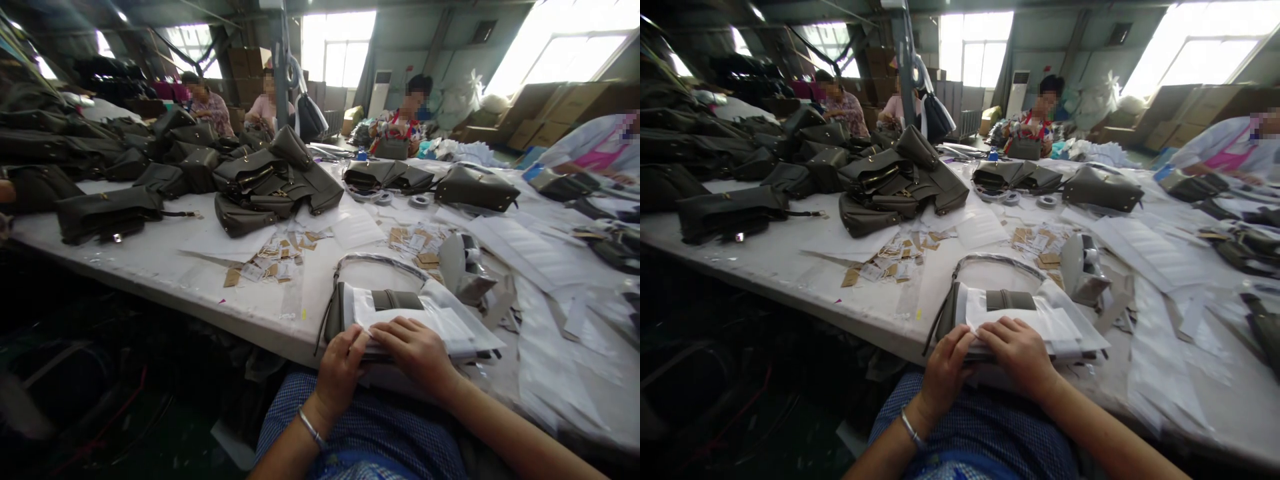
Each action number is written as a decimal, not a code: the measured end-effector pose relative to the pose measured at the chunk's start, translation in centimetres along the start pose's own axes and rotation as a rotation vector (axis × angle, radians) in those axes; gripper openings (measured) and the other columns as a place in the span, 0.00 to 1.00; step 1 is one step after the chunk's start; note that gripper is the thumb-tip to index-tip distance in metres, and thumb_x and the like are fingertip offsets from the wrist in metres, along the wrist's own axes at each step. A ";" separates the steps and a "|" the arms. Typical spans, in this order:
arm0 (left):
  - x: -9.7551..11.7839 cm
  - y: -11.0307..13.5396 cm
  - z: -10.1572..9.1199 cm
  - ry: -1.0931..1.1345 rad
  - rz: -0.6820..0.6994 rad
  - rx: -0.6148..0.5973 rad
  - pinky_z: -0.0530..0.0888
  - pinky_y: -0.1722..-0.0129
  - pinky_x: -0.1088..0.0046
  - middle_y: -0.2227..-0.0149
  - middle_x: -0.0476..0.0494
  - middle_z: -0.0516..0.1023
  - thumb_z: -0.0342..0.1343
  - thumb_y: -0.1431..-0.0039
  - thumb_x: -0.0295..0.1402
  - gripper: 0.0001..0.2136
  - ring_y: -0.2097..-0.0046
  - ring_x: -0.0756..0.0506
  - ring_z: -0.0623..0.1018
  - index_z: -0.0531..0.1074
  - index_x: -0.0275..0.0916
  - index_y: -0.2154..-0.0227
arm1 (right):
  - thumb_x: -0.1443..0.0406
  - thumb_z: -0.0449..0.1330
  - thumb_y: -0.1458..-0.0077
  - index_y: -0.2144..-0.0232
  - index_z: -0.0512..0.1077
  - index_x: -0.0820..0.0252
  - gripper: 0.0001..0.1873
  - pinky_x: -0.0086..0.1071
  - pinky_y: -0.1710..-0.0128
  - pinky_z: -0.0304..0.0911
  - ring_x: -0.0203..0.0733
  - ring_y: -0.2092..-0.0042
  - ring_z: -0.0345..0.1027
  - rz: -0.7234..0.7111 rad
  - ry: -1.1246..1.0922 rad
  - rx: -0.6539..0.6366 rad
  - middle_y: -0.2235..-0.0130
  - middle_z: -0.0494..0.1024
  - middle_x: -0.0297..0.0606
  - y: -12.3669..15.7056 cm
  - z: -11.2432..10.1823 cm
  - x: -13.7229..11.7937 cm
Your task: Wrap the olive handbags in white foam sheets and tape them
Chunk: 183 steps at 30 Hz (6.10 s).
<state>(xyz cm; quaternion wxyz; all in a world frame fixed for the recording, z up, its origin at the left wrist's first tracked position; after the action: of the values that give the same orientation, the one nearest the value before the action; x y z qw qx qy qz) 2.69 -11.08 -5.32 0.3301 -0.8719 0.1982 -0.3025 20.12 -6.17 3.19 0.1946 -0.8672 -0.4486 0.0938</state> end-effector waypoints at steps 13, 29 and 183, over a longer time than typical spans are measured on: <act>0.1 -0.6 -0.5 0.046 0.050 -0.076 0.72 0.40 0.61 0.41 0.39 0.72 0.49 0.32 0.41 0.26 0.38 0.42 0.68 0.58 0.37 0.35 | 0.67 0.53 0.34 0.63 0.76 0.56 0.11 0.37 0.65 0.57 0.39 0.66 0.70 -0.016 -0.003 0.032 0.65 0.81 0.35 0.2 -0.9 -0.8; -0.2 -0.2 0.0 -0.036 0.178 -0.057 0.73 0.41 0.62 0.43 0.45 0.75 0.50 0.32 0.28 0.18 0.40 0.44 0.72 0.67 0.40 0.41 | 0.63 0.55 0.35 0.46 0.72 0.60 0.18 0.54 0.38 0.54 0.52 0.39 0.64 0.170 -0.116 -0.410 0.44 0.75 0.47 -5.1 4.1 6.6; -0.6 -1.0 -2.0 -0.096 0.163 -0.235 0.79 0.50 0.64 0.43 0.46 0.75 0.46 0.32 0.23 0.18 0.48 0.42 0.75 0.69 0.39 0.43 | 0.60 0.63 0.43 0.59 0.77 0.56 0.11 0.37 0.51 0.68 0.46 0.56 0.75 1.103 -0.305 0.371 0.56 0.81 0.39 5.9 -6.5 14.1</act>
<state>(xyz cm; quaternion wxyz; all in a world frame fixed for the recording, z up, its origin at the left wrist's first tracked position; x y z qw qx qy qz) 1.07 -11.01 -3.66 0.2583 -0.8991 0.2863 -0.2071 34.87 0.57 6.81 0.1988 -0.9003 0.0685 0.3812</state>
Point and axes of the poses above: each hand's wrist, its own y-axis away from the middle knuckle, its own z-axis out of the palm, x = y × z, the point moved 1 cm from there along -y, towards the middle knuckle
